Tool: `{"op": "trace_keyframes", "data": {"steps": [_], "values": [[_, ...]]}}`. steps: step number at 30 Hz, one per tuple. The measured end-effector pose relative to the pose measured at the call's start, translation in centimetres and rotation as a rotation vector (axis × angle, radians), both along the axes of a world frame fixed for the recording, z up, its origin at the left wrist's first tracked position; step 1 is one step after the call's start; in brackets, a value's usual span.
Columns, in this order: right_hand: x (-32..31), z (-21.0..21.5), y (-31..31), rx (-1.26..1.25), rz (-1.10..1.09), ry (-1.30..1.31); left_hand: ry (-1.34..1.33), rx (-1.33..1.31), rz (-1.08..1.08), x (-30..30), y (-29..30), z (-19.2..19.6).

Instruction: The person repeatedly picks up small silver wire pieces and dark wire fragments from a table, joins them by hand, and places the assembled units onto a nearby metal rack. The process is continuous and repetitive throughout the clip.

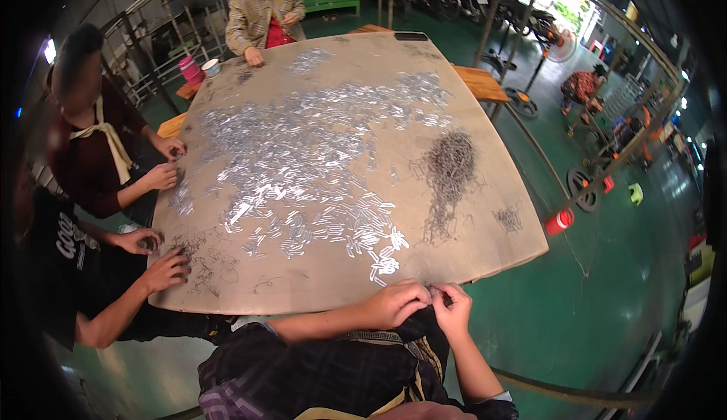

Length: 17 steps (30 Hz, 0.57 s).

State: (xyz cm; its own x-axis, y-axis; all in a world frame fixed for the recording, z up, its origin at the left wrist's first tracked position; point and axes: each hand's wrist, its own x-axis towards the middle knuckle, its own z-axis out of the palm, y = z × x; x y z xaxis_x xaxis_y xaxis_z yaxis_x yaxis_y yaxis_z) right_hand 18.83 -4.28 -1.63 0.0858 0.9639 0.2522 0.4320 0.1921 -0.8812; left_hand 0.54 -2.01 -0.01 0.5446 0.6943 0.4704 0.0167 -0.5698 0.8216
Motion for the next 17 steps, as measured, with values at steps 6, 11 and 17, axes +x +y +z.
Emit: {"op": "trace_keyframes", "data": {"steps": [6, 11, 17], "values": [[-3.2, -4.7, 5.5, 0.164, 0.234, -0.354, 0.007, 0.126, 0.016, -0.3, -0.7, 0.0], [-5.6, -4.5, 6.4, 0.132, 0.269, -0.456, 0.004, 0.099, 0.021, -0.7, -1.0, -0.6], [-4.3, -7.7, 7.2, -0.004, 0.318, -0.370, 0.014, 0.094, 0.038, -1.2, -1.2, -0.9]]}}
